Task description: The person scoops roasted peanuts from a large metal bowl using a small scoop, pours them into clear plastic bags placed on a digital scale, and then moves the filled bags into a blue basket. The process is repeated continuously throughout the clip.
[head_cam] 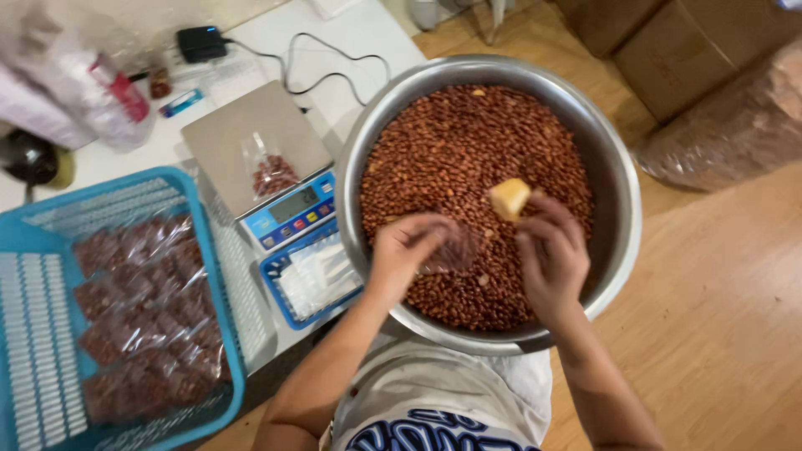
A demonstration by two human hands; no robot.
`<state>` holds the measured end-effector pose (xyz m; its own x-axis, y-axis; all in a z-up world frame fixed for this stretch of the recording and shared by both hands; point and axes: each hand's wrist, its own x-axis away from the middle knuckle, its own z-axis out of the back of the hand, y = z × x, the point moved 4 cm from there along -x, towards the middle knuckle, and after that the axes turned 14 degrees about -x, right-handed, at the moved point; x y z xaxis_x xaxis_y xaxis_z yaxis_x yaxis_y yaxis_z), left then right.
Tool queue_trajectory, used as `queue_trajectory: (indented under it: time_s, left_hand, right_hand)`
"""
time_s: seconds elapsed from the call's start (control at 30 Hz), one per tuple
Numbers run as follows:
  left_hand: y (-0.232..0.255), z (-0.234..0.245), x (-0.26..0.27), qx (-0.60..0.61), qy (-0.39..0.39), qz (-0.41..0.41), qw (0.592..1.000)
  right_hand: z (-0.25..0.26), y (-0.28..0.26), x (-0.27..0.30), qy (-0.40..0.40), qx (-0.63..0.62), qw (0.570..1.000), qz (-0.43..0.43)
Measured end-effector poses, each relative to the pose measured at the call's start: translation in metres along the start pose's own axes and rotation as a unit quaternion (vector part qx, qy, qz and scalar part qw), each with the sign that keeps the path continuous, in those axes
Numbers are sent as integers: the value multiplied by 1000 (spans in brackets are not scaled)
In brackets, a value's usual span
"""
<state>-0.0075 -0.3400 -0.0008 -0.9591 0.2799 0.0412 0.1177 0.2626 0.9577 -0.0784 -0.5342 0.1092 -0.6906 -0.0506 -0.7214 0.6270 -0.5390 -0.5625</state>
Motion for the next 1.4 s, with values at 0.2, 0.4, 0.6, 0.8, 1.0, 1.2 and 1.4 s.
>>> queue_trajectory:
  time_s: [0.2,0.4,0.6,0.8,1.0,1.2,1.4]
  left_hand:
    - [124,86,9,-123,270,-119,948]
    - [8,278,-78,-551,386,-224,705]
    - [40,304,-96,-271,421,-368,784]
    - [120,76,12,-24,261,-53,964]
    - [20,6,31,235,-45,191,952]
    - [18,-38,62,226,47,325,917]
    - [0,-41,66,220,-61,303,925]
  right_hand:
    - [-8,47,69,-134,76,958,-240]
    - [-7,21,58,-71,-70,936,-338]
    - [-5,7,22,-90,-57,945,-309]
    - [-13,12,4,-63,-197,917,-340]
    - [-38,33,15,-30,-283,898,-337]
    - [-47,49,37,-33,-339,870,-357]
    - [-43,38,30,-53,-359,847,-390]
